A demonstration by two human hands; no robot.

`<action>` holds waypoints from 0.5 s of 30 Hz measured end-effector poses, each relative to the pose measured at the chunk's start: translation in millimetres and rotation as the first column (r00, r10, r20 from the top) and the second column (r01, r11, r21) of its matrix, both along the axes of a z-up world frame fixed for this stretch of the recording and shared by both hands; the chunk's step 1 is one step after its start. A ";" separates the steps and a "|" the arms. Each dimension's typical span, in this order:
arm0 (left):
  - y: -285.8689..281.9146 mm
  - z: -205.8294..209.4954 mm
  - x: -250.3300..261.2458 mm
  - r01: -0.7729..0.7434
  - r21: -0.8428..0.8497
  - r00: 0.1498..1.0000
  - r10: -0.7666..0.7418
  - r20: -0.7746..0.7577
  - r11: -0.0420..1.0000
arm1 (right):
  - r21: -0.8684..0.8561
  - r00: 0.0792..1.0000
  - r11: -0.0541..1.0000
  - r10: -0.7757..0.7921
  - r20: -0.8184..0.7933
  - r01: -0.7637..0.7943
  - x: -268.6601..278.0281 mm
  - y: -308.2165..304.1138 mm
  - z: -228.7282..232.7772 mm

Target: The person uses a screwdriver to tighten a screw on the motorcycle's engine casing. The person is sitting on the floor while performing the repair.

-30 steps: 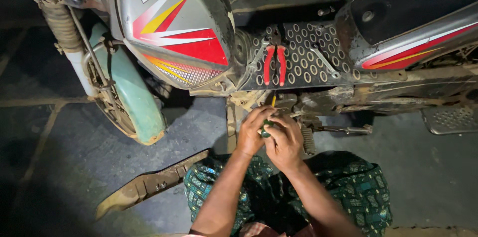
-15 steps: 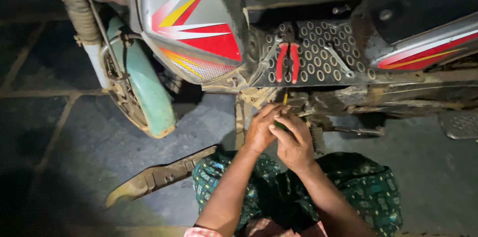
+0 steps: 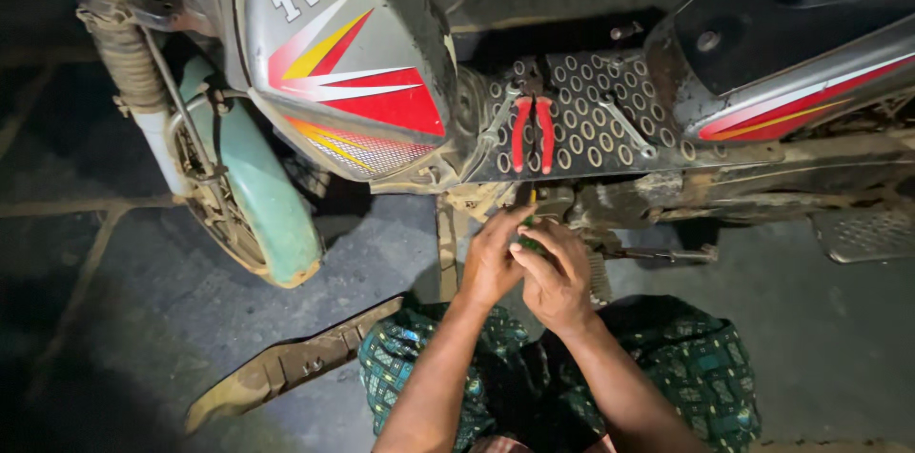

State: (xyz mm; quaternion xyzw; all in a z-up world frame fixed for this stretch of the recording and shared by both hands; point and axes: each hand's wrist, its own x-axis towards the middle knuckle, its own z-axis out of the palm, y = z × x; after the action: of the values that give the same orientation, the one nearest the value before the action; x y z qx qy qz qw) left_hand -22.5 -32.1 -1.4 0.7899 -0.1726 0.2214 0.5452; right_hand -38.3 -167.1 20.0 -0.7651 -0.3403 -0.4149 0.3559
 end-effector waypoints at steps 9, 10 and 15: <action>4.4 -8.5 2.8 0.081 -0.030 0.993 -0.078 0.093 0.996 | 0.044 0.997 0.997 0.069 -0.030 -0.068 -4.2 5.1 5.8; 4.2 -7.7 2.9 0.095 -0.054 0.994 -0.092 0.065 0.994 | 0.018 0.997 0.998 0.064 -0.042 -0.063 -6.6 5.1 10.2; 1.4 -3.5 -2.4 0.094 -0.041 0.995 -0.092 0.036 0.995 | -0.026 0.997 1.000 0.010 -0.079 -0.013 -13.8 3.6 14.7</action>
State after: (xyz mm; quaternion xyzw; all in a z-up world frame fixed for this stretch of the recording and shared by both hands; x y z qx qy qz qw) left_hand -25.0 -30.7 -5.0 0.7653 -0.2137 0.2128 0.5687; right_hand -52.0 -163.5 34.7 -0.7836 -0.3359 -0.3778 0.3612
